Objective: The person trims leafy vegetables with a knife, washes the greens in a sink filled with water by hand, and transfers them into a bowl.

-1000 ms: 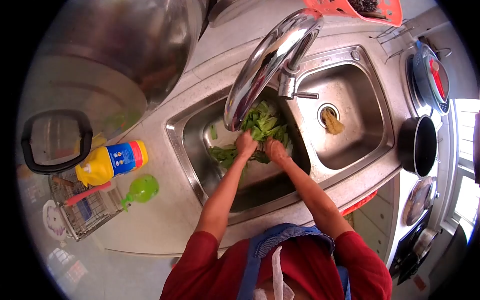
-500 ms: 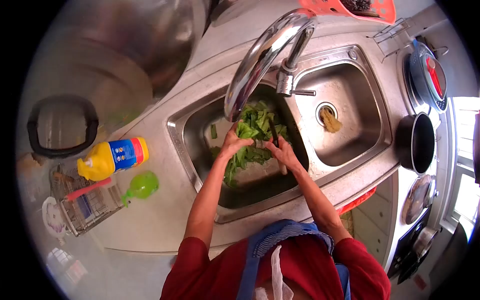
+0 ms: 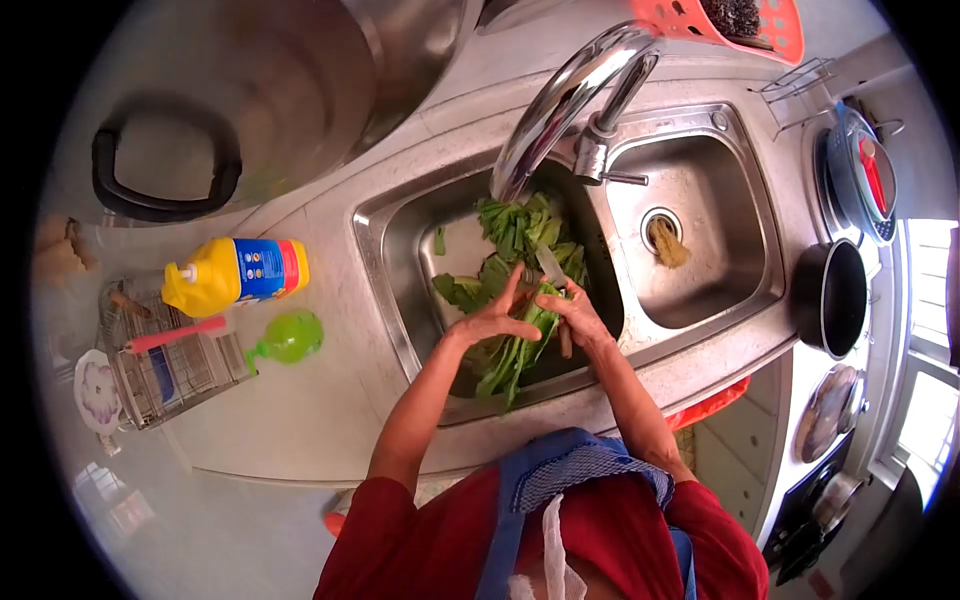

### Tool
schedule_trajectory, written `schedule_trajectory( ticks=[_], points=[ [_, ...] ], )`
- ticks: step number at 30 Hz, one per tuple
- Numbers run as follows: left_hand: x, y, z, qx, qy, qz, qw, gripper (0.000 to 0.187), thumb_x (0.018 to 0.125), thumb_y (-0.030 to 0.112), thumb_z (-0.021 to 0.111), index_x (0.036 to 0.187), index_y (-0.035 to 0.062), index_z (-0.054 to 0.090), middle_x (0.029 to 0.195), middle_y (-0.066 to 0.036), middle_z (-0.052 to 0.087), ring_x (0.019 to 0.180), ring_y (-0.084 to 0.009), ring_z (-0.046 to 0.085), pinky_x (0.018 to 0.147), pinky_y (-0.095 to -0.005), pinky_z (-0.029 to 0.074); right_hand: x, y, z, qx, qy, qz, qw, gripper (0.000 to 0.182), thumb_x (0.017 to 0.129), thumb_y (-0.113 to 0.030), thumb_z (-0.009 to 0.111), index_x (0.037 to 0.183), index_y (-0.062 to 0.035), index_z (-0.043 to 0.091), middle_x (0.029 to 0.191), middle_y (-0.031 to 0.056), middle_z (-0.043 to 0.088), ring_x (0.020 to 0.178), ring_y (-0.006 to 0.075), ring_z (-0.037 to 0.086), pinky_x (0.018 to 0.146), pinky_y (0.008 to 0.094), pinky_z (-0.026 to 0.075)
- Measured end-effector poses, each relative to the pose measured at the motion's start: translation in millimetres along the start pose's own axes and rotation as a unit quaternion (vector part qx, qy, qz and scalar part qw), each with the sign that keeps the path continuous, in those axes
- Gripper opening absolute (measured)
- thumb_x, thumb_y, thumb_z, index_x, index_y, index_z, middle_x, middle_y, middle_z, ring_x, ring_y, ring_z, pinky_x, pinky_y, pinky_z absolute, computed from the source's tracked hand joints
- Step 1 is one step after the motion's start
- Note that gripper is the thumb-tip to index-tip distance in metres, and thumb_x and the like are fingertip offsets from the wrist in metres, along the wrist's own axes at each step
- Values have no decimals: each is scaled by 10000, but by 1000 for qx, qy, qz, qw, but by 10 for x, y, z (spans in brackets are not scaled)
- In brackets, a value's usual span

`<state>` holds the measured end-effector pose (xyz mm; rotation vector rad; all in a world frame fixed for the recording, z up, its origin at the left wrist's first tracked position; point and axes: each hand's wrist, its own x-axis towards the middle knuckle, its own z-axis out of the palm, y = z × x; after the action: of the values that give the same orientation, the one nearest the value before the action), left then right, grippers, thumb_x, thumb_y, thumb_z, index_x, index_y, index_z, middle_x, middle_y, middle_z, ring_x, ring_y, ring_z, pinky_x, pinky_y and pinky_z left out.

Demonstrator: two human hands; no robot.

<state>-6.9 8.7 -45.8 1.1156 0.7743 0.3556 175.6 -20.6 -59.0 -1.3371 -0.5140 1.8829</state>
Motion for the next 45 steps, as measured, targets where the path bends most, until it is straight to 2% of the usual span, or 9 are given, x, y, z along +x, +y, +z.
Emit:
schedule_trajectory(
  ticks=[2, 6, 10, 18, 21, 30, 32, 35, 45],
  points=[
    [-53, 26, -96, -37, -67, -94, 993, 1210, 621, 427, 770, 1402, 18, -59, 1452, -159, 134, 1359, -252, 70, 1087, -352, 114, 64, 18, -56, 32, -10, 2, 999, 482, 706, -200, 726, 1123, -89, 513, 885, 15, 586, 649, 83, 524, 522, 234, 414],
    [-154, 125, 2, -160, -121, -75, 977, 1069, 591, 516, 753, 1388, 56, 208, 1325, -197, 397, 1246, -282, 371, 1030, -365, 295, 85, -318, 41, 125, -31, 13, 992, 478, 732, -132, 706, 1143, -69, 471, 925, 74, 609, 782, 164, 606, 668, 310, 525],
    [-15, 61, 125, -252, -77, -116, 958, 800, 701, 252, 733, 1326, 4, 298, 1079, -194, 585, 903, -258, 624, 801, -360, 503, 383, -242, -48, 93, -54, -13, 994, 507, 718, -176, 727, 1147, -78, 476, 912, 54, 616, 762, 142, 601, 629, 276, 504],
    [383, -185, -297, -91, -32, -126, 987, 200, 783, 186, 615, 878, 11, 599, 681, -43, 588, 589, -127, 510, 597, -263, 414, 628, -451, -92, -114, 7, -18, 993, 546, 726, -368, 700, 1130, -52, 512, 925, 52, 605, 754, 131, 572, 614, 253, 439],
    [511, -232, -511, 24, 34, -152, 987, 176, 754, 214, 628, 680, 61, 583, 656, -19, 565, 625, -114, 514, 661, -276, 399, 635, -410, -124, -328, 139, -198, 913, 504, 863, -372, 487, 1163, 32, 450, 1066, 181, 514, 991, 306, 493, 869, 360, 377],
    [929, -511, -470, 324, 197, -100, 920, 343, 707, 144, 665, 1002, -6, 575, 819, -170, 620, 785, -296, 592, 702, -397, 436, 136, -192, -228, -302, 40, -220, 927, 381, 897, -54, 437, 1277, -47, 409, 968, 77, 520, 742, 138, 488, 675, 259, 433],
    [866, -191, -300, 434, 207, -59, 875, 397, 701, 143, 670, 1050, -10, 558, 843, -207, 618, 822, -349, 594, 715, -424, 441, 115, -174, -262, -349, 46, -231, 907, 349, 887, -54, 448, 1235, -32, 438, 1036, 210, 528, 944, 355, 530, 788, 354, 427],
    [788, 20, -158, 440, 266, 58, 856, 374, 699, 113, 653, 1044, 5, 553, 879, -209, 610, 800, -404, 573, 728, -457, 443, 7, -228, -192, -344, 58, -241, 906, 346, 883, -54, 455, 1228, -43, 448, 992, 221, 542, 920, 379, 534, 778, 368, 432],
    [1027, -799, -565, 372, 189, -159, 895, 389, 635, 300, 639, 943, 65, 604, 911, -184, 623, 868, -357, 590, 781, -424, 463, 228, 112, -231, -443, 93, -250, 856, 291, 868, -76, 475, 1152, -13, 485, 1019, 237, 566, 943, 408, 541, 765, 405, 447]
  ],
)
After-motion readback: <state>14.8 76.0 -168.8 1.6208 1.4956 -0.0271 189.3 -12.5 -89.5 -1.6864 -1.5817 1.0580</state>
